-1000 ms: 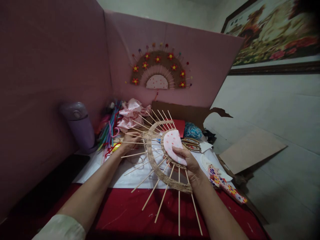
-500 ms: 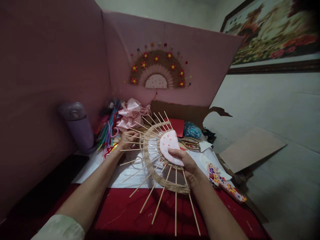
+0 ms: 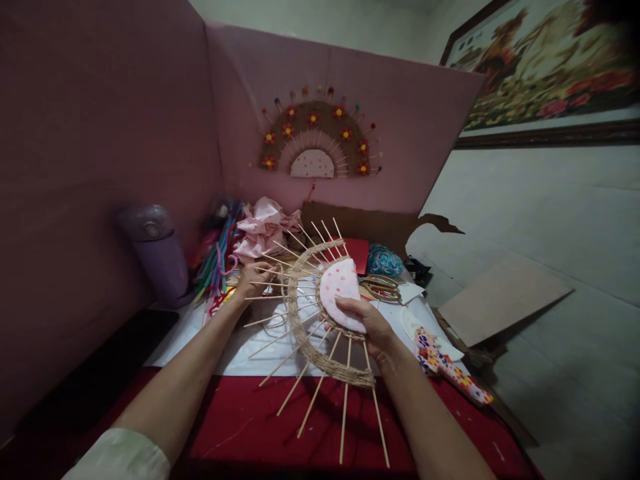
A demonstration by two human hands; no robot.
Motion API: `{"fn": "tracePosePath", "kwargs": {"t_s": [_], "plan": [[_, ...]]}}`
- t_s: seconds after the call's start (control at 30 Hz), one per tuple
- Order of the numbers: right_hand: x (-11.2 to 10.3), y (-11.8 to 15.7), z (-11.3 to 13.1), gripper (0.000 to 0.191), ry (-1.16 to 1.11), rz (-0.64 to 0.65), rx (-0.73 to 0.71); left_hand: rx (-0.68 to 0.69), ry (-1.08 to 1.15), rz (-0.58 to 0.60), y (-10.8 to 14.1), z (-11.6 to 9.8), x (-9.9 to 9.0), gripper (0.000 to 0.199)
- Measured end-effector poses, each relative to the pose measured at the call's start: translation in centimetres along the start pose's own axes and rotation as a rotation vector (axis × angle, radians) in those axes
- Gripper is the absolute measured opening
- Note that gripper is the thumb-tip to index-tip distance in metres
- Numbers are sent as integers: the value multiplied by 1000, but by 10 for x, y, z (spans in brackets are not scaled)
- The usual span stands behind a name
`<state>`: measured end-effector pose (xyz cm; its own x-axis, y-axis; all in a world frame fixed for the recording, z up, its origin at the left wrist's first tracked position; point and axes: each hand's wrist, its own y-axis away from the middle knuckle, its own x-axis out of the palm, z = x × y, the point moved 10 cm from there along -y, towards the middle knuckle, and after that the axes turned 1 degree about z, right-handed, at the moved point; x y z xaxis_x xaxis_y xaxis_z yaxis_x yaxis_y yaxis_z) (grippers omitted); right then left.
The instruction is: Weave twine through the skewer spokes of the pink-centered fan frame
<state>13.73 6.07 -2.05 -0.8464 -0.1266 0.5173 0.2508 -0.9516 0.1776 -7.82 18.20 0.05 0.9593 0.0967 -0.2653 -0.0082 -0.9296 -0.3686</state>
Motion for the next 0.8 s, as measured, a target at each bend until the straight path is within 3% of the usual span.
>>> {"fn": "tracePosePath", "kwargs": {"t_s": [0.8], "plan": [[0, 3, 9, 15, -35, -43, -48, 6, 1, -12, 5, -11, 3, 38]]}}
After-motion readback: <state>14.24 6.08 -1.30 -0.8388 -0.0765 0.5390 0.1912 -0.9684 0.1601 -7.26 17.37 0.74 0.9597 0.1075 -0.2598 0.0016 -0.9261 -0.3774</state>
